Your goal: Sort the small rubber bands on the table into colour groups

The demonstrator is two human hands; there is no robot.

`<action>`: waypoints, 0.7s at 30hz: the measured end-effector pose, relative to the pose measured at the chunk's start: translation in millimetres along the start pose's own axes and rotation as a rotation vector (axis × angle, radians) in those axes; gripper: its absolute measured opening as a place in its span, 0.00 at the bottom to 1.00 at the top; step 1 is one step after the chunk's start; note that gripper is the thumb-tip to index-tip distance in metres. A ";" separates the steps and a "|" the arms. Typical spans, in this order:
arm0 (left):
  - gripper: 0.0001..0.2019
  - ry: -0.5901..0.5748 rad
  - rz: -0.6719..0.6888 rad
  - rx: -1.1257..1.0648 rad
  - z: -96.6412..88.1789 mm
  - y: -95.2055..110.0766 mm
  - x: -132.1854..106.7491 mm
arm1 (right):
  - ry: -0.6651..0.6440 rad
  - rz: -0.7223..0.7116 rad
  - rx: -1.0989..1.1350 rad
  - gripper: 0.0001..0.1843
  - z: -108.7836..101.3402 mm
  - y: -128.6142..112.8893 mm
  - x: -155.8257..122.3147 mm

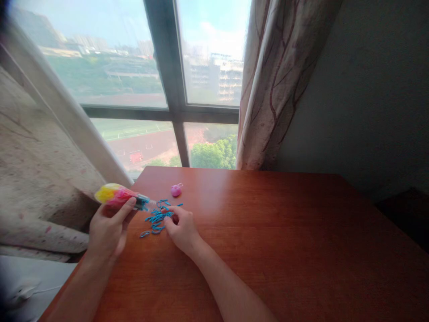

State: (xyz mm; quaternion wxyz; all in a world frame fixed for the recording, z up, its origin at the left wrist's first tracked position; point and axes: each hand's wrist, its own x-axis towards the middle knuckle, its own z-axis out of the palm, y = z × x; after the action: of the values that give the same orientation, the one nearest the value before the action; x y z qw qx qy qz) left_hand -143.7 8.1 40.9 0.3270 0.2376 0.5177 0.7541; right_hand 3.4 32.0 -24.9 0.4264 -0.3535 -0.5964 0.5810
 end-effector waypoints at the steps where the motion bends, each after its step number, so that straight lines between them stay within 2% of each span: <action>1: 0.20 0.012 0.035 0.017 -0.9 -0.8 0.8 | 0.009 -0.028 -0.065 0.13 -0.6 1.3 -0.2; 6: 0.20 -0.015 0.049 0.073 -2.9 -3.0 0.5 | -0.025 -0.200 -0.448 0.12 -4.1 -2.0 -6.5; 10: 0.20 -0.039 0.020 0.062 -0.5 -1.3 -3.4 | -0.017 -0.267 -0.497 0.14 -6.3 -8.4 -10.1; 12: 0.19 -0.056 -0.037 -0.003 -0.1 0.1 -4.2 | -0.032 -0.264 -0.385 0.16 -5.5 -10.2 -10.3; 15: 0.17 -0.103 -0.187 -0.150 -0.6 0.8 -3.9 | -0.095 -0.204 -0.106 0.22 -0.8 -12.1 -10.8; 19: 0.15 -0.181 -0.366 -0.242 1.0 -2.4 -5.5 | -0.281 -0.044 0.341 0.39 8.5 -20.0 -14.8; 21: 0.15 -0.226 -0.442 -0.264 2.7 -4.9 -8.3 | -0.361 0.042 0.566 0.43 11.6 -27.7 -17.8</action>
State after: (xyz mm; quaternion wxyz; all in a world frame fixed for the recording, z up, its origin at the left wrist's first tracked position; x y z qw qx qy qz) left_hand -135.1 4.9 37.1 0.5675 0.1570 0.4145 0.6939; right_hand 1.7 9.0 1.4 0.3831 -0.1249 -0.4697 0.7855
